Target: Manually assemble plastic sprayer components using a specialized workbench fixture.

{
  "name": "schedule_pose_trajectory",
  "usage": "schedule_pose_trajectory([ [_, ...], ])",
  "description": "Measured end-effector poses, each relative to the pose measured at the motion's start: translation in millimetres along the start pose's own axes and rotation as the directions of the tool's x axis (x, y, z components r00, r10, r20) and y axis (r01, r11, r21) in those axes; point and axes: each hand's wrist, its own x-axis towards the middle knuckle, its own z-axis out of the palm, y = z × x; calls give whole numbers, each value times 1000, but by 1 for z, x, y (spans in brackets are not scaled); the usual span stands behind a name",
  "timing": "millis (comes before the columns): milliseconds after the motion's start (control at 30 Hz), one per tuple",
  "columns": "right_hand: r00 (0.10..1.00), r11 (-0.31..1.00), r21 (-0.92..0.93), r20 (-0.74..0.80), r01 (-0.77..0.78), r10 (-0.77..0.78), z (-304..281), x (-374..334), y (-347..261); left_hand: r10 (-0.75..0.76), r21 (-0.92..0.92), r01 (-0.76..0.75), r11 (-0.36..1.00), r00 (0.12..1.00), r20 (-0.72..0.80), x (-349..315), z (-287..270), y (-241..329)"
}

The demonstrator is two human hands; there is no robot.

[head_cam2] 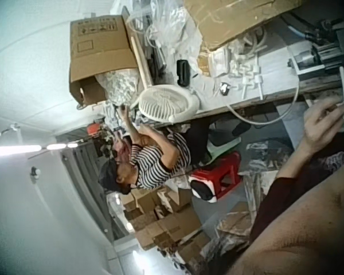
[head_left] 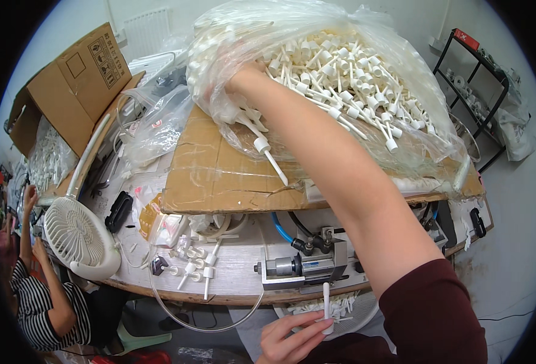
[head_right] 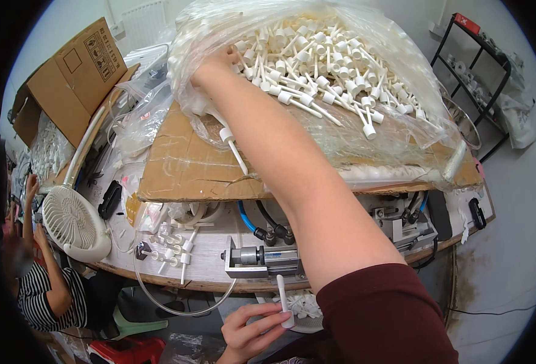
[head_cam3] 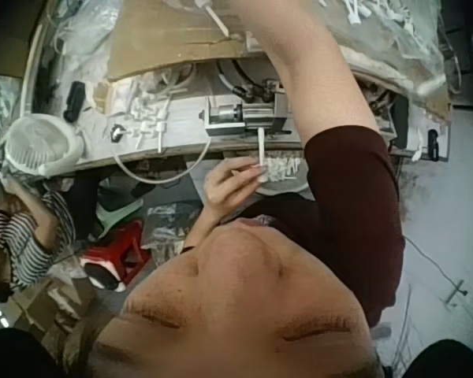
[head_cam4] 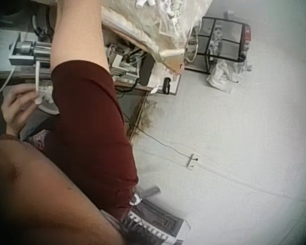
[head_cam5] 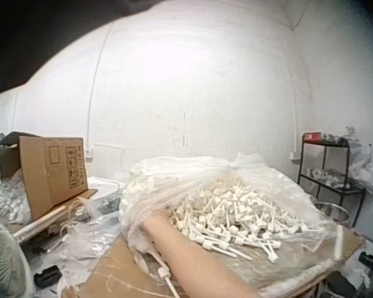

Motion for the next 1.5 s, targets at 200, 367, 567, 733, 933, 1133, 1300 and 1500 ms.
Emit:
schedule_pose_trajectory([
  [200, 919, 946, 19, 233, 324, -319, -6, 5, 20, 10, -19, -9, 1000, 1000, 28, 5, 7, -3],
  [367, 574, 915, 99, 751, 391, -326, -38, 6, 38, -5, -61, 8, 998, 999, 47, 3, 18, 1],
  [567, 721, 941, 256, 608, 220, -334, -60, -34, 102, 44, -75, -37, 997, 995, 92, 10, 32, 16],
  [733, 594, 907, 261, 689, 330, -414, -97, -48, 147, 91, -57, -85, 995, 989, 119, 14, 44, 22],
  [933, 529, 934, 202, 779, 296, -337, -129, -69, 207, 98, 80, -110, 991, 985, 139, 37, 53, 21],
  [1133, 597, 891, 323, 662, 318, -453, -161, -101, 225, 115, 200, -135, 970, 987, 109, 52, 74, 18],
  [1300, 844, 855, 369, 255, 365, -471, -190, -143, 261, 126, 316, -163, 935, 983, 134, 48, 86, 17],
  [1500, 899, 918, 278, 259, 281, -353, -207, -199, 290, 160, 505, -271, 819, 955, 251, 49, 96, 12],
])
